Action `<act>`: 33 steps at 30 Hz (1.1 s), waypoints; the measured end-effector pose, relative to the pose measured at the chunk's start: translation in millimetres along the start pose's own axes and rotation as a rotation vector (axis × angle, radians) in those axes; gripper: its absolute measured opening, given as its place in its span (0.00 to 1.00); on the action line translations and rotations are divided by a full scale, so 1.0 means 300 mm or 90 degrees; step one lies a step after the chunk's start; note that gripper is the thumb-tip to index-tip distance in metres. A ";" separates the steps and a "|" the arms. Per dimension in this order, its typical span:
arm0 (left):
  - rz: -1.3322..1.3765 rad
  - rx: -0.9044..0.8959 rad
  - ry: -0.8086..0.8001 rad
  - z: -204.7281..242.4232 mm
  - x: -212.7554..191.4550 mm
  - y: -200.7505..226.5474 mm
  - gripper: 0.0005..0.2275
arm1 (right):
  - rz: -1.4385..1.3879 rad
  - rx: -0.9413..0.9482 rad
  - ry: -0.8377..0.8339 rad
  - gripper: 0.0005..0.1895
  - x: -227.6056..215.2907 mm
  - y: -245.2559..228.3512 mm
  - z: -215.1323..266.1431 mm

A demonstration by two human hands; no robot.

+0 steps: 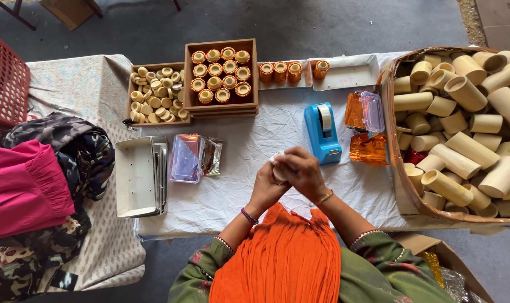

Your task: Wrapping small cylindrical rings with metallic foil and securing them with tape.

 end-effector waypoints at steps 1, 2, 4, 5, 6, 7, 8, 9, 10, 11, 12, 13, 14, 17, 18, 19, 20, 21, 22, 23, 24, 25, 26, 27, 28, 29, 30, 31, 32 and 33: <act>0.000 -0.001 -0.002 -0.001 0.002 -0.005 0.18 | 0.000 0.002 0.001 0.10 -0.002 0.018 0.000; 0.011 -0.013 -0.003 -0.006 0.004 -0.013 0.20 | 0.006 0.040 0.009 0.09 -0.006 0.045 -0.006; 0.021 -0.024 -0.005 -0.009 0.008 -0.090 0.22 | 0.011 0.077 0.016 0.08 -0.009 0.113 0.000; 0.036 -0.005 -0.011 -0.007 0.012 -0.157 0.24 | 0.035 0.116 0.005 0.08 -0.004 0.165 0.010; 0.052 0.011 -0.017 0.004 0.016 -0.225 0.26 | 0.059 0.156 -0.008 0.08 0.004 0.216 0.029; 0.051 0.008 -0.017 -0.015 -0.008 -0.239 0.26 | 0.058 0.158 -0.010 0.08 0.011 0.246 0.046; -0.046 -0.034 -0.035 -0.035 -0.031 -0.261 0.26 | 0.035 0.219 -0.040 0.09 0.020 0.289 0.062; -0.143 -0.075 -0.054 -0.055 -0.056 -0.284 0.26 | 0.012 0.280 -0.069 0.09 0.031 0.332 0.081; -0.143 -0.078 -0.055 -0.077 -0.076 -0.280 0.26 | 0.012 0.282 -0.070 0.09 0.039 0.356 0.096; -0.264 -0.134 -0.090 -0.095 -0.099 -0.288 0.24 | -0.017 0.287 -0.077 0.10 0.048 0.381 0.113; -0.384 -0.187 -0.126 -0.118 -0.122 -0.295 0.23 | -0.045 0.292 -0.082 0.10 0.054 0.407 0.126; -0.382 -0.187 -0.128 -0.133 -0.121 -0.336 0.23 | -0.044 0.295 -0.082 0.10 0.056 0.412 0.131; -0.419 -0.150 -0.098 -0.157 -0.124 -0.367 0.22 | -0.035 0.297 -0.098 0.11 0.058 0.419 0.136; -0.493 -0.080 -0.072 -0.219 -0.098 -0.460 0.20 | -0.009 0.301 -0.109 0.13 0.044 0.422 0.146; -0.536 -0.050 -0.072 -0.238 -0.086 -0.487 0.19 | 0.005 0.299 -0.107 0.14 0.036 0.420 0.145; -0.533 -0.050 -0.073 -0.251 -0.076 -0.498 0.19 | 0.008 0.301 -0.106 0.14 0.027 0.428 0.145; -0.562 -0.025 -0.083 -0.260 -0.060 -0.504 0.19 | 0.032 0.332 -0.086 0.15 0.010 0.442 0.148; -0.592 0.001 -0.094 -0.270 -0.045 -0.512 0.20 | 0.057 0.363 -0.065 0.17 -0.005 0.455 0.153; -0.588 -0.002 -0.093 -0.267 -0.040 -0.505 0.20 | 0.060 0.364 -0.069 0.17 -0.024 0.464 0.159; -0.572 -0.038 -0.111 -0.262 -0.036 -0.505 0.22 | 0.035 0.384 0.009 0.15 -0.059 0.475 0.167; -0.558 -0.074 -0.128 -0.255 -0.037 -0.505 0.24 | 0.008 0.401 0.087 0.14 -0.088 0.486 0.173; -0.555 -0.078 -0.126 -0.232 -0.044 -0.518 0.24 | 0.010 0.401 0.082 0.14 -0.113 0.524 0.192; -0.543 -0.031 -0.057 -0.211 -0.065 -0.518 0.24 | 0.063 0.354 0.186 0.13 -0.155 0.550 0.208; -0.530 0.016 0.013 -0.187 -0.085 -0.515 0.24 | 0.115 0.304 0.289 0.12 -0.196 0.572 0.229; -0.533 0.012 0.016 -0.154 -0.128 -0.555 0.24 | 0.112 0.303 0.284 0.12 -0.218 0.623 0.257; -0.606 0.015 0.059 -0.119 -0.178 -0.587 0.20 | 0.148 0.319 0.303 0.12 -0.246 0.675 0.288; -0.679 0.014 0.101 -0.072 -0.228 -0.618 0.17 | 0.183 0.337 0.320 0.13 -0.269 0.725 0.323; -0.683 0.007 0.103 -0.039 -0.287 -0.602 0.17 | 0.180 0.337 0.312 0.13 -0.269 0.713 0.344; -0.768 -0.023 0.115 -0.006 -0.350 -0.584 0.20 | 0.291 0.323 0.318 0.15 -0.271 0.694 0.357; -0.853 -0.054 0.125 0.030 -0.413 -0.564 0.23 | 0.402 0.304 0.323 0.17 -0.272 0.674 0.370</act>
Point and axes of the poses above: each hand's wrist, its own z-axis away from the middle knuckle, its own x-axis out of the palm, y = z × x, the point moved 4 cm from there along -z, towards the middle knuckle, and after that the axes turned 10 degrees about x, right-handed, at the moved point
